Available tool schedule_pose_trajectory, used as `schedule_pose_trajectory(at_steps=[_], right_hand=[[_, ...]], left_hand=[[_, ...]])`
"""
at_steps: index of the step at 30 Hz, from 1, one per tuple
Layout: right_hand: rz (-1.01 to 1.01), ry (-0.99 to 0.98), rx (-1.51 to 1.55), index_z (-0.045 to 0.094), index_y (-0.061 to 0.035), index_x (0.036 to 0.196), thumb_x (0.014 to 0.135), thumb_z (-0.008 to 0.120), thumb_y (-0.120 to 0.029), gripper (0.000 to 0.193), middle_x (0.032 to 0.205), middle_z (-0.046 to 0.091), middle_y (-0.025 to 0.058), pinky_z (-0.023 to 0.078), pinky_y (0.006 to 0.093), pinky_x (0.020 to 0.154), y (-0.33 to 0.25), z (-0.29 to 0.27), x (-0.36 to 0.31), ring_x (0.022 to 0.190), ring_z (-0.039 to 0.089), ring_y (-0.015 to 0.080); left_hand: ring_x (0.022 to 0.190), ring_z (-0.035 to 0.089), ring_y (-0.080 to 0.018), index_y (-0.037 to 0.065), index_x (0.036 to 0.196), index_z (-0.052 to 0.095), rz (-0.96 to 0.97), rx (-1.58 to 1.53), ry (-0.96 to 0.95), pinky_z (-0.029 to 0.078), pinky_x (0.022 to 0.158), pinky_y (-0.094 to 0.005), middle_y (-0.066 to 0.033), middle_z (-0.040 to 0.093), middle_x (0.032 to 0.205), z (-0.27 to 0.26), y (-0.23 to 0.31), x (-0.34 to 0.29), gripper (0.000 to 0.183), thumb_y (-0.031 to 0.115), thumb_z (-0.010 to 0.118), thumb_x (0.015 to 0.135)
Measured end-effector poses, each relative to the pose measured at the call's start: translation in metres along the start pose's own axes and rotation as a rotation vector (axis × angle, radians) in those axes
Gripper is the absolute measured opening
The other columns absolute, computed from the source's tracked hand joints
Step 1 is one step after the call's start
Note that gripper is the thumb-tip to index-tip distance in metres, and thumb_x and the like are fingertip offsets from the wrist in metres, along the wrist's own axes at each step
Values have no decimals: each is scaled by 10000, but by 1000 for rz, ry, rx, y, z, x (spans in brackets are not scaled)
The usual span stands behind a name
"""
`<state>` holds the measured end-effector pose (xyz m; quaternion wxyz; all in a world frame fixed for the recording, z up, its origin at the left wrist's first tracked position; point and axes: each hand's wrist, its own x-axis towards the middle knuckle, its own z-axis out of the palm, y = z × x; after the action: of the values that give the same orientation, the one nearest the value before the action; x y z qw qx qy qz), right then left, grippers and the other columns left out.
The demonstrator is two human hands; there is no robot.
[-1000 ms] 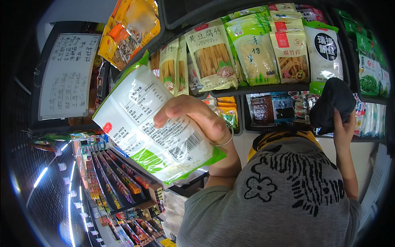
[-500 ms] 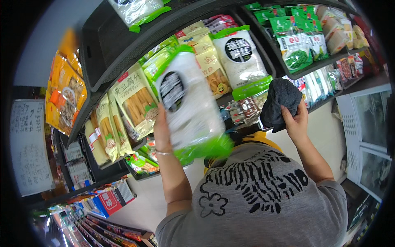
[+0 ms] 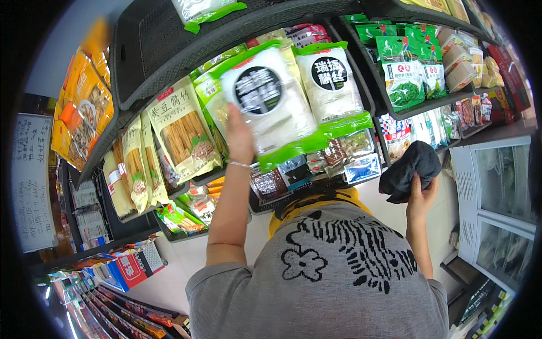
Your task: The person wipes packaged food items, including bean curd sticks, vermicelli, and seaweed, with a cloth before placing them on store shelves.
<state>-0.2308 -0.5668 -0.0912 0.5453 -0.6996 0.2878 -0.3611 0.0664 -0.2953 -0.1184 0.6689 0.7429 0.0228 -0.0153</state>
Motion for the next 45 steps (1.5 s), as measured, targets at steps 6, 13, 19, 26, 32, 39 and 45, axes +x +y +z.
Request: schedule_pose_trajectory(at_steps=[6, 13, 19, 26, 32, 39, 45], right_hand=[[116, -72, 42, 463, 14, 1189, 860, 558, -7, 343, 1082, 562, 94, 391, 274, 897, -7, 9, 3, 987, 532, 151], [-65, -218, -102, 485, 33, 1150, 780, 588, 21, 384, 1070, 548, 95, 387, 283, 889, -11, 34, 8, 997, 516, 167], [-40, -239, -51, 477, 35, 1168, 759, 551, 57, 417, 1039, 579, 108, 420, 294, 870, -27, 35, -4, 976, 549, 169], [-49, -95, -41, 477, 39, 1175, 750, 545, 49, 431, 1087, 565, 122, 396, 308, 907, -14, 8, -21, 1022, 534, 189], [-21, -19, 14, 443, 29, 1225, 803, 536, 45, 433, 1113, 557, 111, 390, 295, 920, 2, -11, -28, 1030, 534, 187], [60, -148, 207, 445, 30, 1217, 792, 565, 39, 442, 1144, 538, 107, 385, 295, 921, -23, 13, -14, 1049, 513, 180], [-240, -460, 399, 434, 35, 1204, 810, 542, 17, 409, 1175, 520, 123, 378, 314, 937, -92, 79, 15, 1082, 500, 186]], left_hand=[[1009, 575, -252, -48, 1189, 486, -127, -51, 64, 443, 866, -348, -177, 584, 1118, -101, -33, 41, 615, 494, 354, 930], [899, 565, -431, -44, 1245, 413, 594, 880, 240, 473, 788, -430, -276, 552, 1079, -87, 20, 28, 460, 135, 546, 842], [871, 580, -223, -2, 1063, 538, 948, 366, 292, 456, 773, -314, -134, 592, 1009, -58, 149, 41, 241, 4, 545, 822], [1231, 375, -398, -106, 1337, 231, 491, 549, 133, 324, 1021, -382, -308, 361, 1317, -1, 196, 212, 927, 375, 720, 714], [1020, 572, -251, -89, 1229, 426, 161, 433, -114, 456, 852, -313, -209, 530, 1184, -20, 216, 248, 798, 400, 758, 693], [968, 592, -223, 3, 1133, 528, 119, -439, -486, 465, 858, -328, -111, 602, 1088, -45, 247, 163, 416, 263, 628, 824], [1040, 550, -238, 12, 1257, 388, 211, -705, -298, 451, 899, -359, -126, 528, 1185, -62, 197, 20, 459, 120, 574, 852]])
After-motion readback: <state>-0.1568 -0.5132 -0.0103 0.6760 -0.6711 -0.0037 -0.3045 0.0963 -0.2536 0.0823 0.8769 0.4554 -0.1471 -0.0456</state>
